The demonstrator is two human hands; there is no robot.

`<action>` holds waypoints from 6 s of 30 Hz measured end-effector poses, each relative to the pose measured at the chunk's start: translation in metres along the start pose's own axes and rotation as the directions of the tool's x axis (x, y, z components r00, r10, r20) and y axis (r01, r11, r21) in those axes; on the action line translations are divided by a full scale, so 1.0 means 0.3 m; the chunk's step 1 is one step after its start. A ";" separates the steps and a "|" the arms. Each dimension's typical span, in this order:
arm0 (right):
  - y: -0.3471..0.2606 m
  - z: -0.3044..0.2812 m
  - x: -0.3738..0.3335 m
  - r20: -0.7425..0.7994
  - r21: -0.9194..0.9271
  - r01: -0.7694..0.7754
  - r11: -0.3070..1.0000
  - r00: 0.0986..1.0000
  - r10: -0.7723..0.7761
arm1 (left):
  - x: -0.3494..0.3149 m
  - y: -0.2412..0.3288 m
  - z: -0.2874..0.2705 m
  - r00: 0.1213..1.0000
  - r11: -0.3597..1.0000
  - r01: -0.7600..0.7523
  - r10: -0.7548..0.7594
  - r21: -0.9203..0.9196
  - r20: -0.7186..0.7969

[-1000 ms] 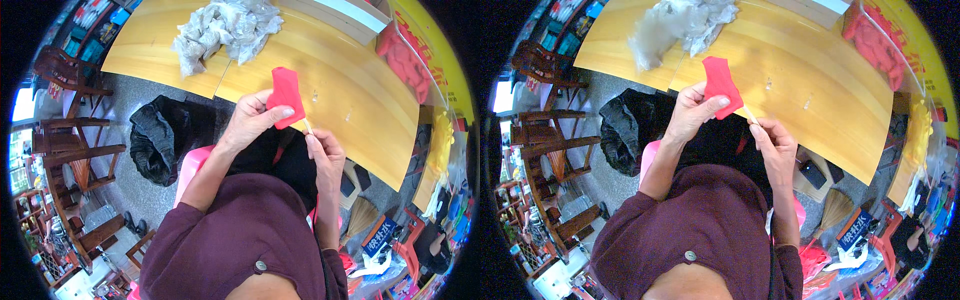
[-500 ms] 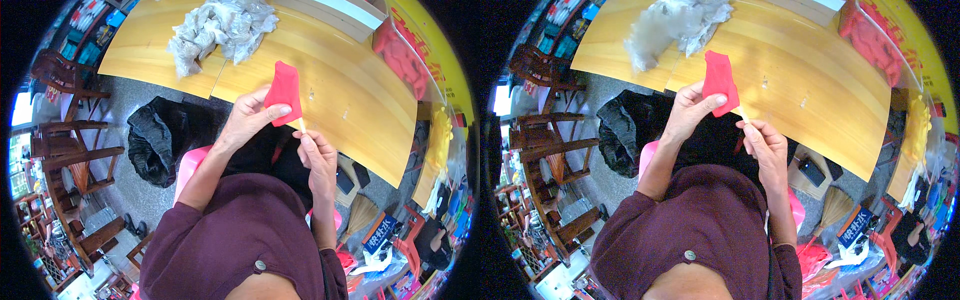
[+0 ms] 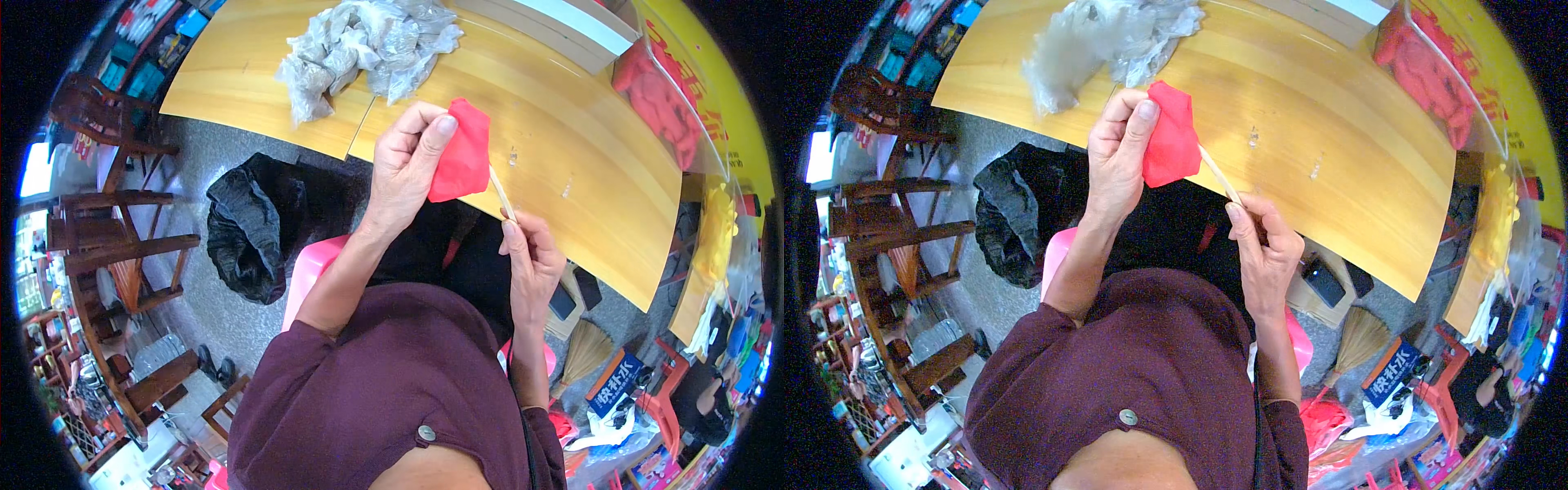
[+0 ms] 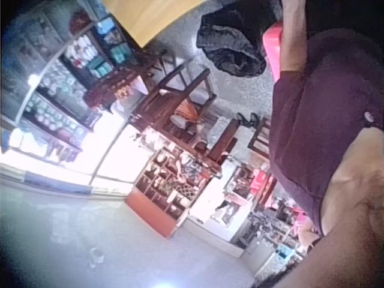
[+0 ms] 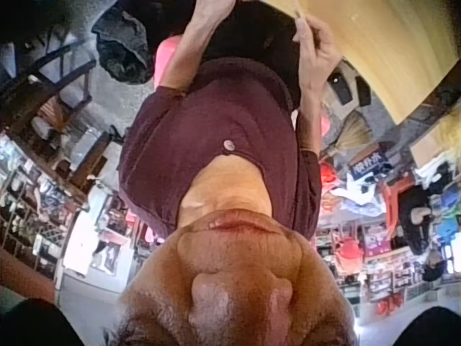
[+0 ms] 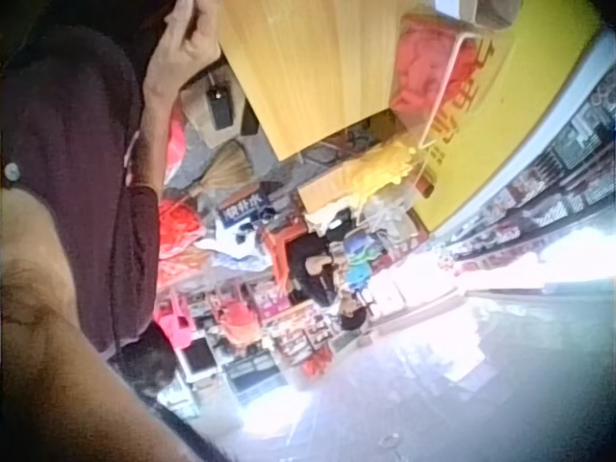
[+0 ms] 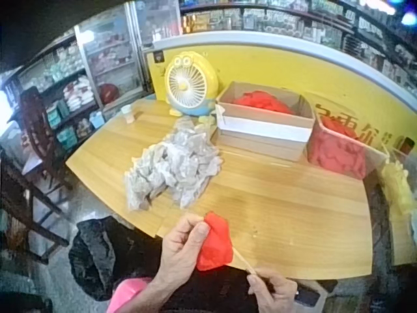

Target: Assembling and stuffing a small red plush toy using a wooden stick.

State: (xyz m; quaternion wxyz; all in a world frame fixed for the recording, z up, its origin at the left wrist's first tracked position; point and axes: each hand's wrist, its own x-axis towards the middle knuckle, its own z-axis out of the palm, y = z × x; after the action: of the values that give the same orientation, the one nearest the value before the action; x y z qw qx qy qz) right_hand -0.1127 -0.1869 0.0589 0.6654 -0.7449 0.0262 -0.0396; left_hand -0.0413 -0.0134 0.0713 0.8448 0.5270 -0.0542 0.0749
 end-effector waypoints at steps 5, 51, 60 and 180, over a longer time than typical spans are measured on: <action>0.019 0.020 0.003 -0.072 0.090 0.014 0.996 0.997 -0.008 | -0.003 -0.011 0.029 0.999 0.994 -0.049 0.049 0.094 0.003; -0.029 0.031 0.000 0.037 0.177 -0.083 0.981 0.996 0.077 | 0.034 0.019 -0.088 0.987 0.962 0.163 -0.157 -0.218 0.044; -0.012 0.022 -0.005 0.057 0.199 -0.117 0.973 0.993 0.107 | 0.045 0.017 -0.015 0.975 0.910 0.216 -0.220 -0.354 0.028; -0.010 -0.124 0.030 0.217 0.008 -0.431 0.902 0.882 0.419 | 0.059 0.012 -0.016 0.996 0.993 0.087 -0.088 -0.082 -0.008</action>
State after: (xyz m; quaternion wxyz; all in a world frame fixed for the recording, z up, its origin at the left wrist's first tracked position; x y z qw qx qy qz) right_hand -0.1072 -0.2241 0.0661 0.6774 -0.7022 0.1173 0.1853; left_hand -0.0245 -0.0063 0.0754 0.8684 0.4935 -0.0294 0.0386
